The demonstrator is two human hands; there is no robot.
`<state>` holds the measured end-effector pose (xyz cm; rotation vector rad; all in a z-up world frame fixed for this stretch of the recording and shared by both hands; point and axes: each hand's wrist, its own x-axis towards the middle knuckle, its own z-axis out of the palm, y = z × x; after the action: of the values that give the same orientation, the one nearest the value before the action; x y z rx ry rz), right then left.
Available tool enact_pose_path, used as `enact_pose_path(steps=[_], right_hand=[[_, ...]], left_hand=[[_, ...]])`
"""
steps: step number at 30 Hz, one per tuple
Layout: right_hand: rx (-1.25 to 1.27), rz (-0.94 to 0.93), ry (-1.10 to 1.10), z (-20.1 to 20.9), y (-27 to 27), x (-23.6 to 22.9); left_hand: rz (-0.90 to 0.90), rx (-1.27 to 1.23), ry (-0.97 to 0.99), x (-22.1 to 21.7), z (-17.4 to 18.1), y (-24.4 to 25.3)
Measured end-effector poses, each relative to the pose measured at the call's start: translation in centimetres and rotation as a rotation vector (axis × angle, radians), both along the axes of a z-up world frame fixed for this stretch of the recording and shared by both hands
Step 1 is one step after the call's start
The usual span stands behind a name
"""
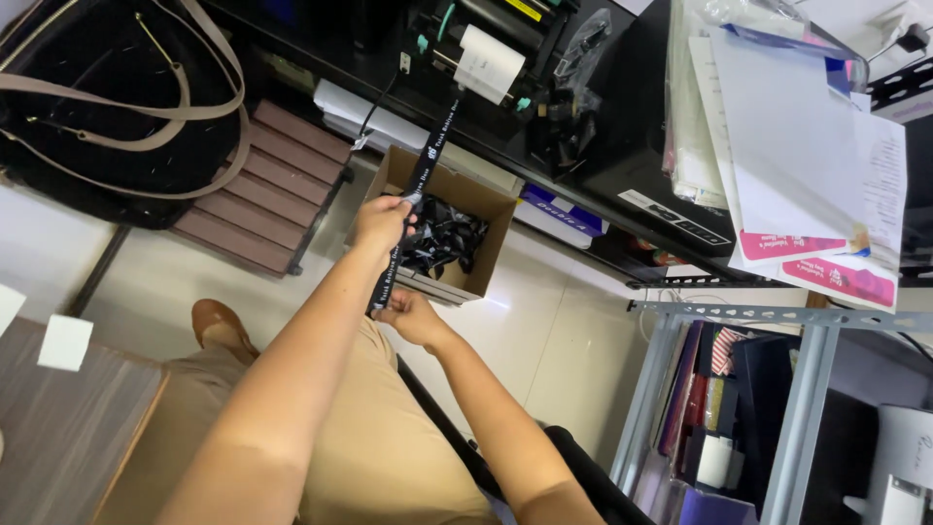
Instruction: Organizing and untangling black lanyards from a cardboard box at a workstation.
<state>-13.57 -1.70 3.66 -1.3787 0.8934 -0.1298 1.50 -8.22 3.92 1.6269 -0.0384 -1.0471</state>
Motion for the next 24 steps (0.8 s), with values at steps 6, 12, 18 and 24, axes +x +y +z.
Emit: enact_pose_path(steps=[6, 12, 18, 24], right_hand=[[-0.474, 0.078, 0.292, -8.7, -9.3, -1.0], [-0.651, -0.454, 0.259, -1.3, -20.0, 2.2], [-0.322, -0.318, 0.181, 2.1, -22.6, 6.2], [0.137, -0.54, 0.066, 2.0, -20.6, 9.9]], left_hand=[[0.04, -0.067, 0.039, 1.0, 1.2, 1.8], [0.007, -0.144, -0.043, 0.4, 0.8, 3.2], [-0.029, 0.067, -0.19, -0.3, -0.3, 4.5], [-0.074, 0.181, -0.167, -0.8, -1.7, 5.4]])
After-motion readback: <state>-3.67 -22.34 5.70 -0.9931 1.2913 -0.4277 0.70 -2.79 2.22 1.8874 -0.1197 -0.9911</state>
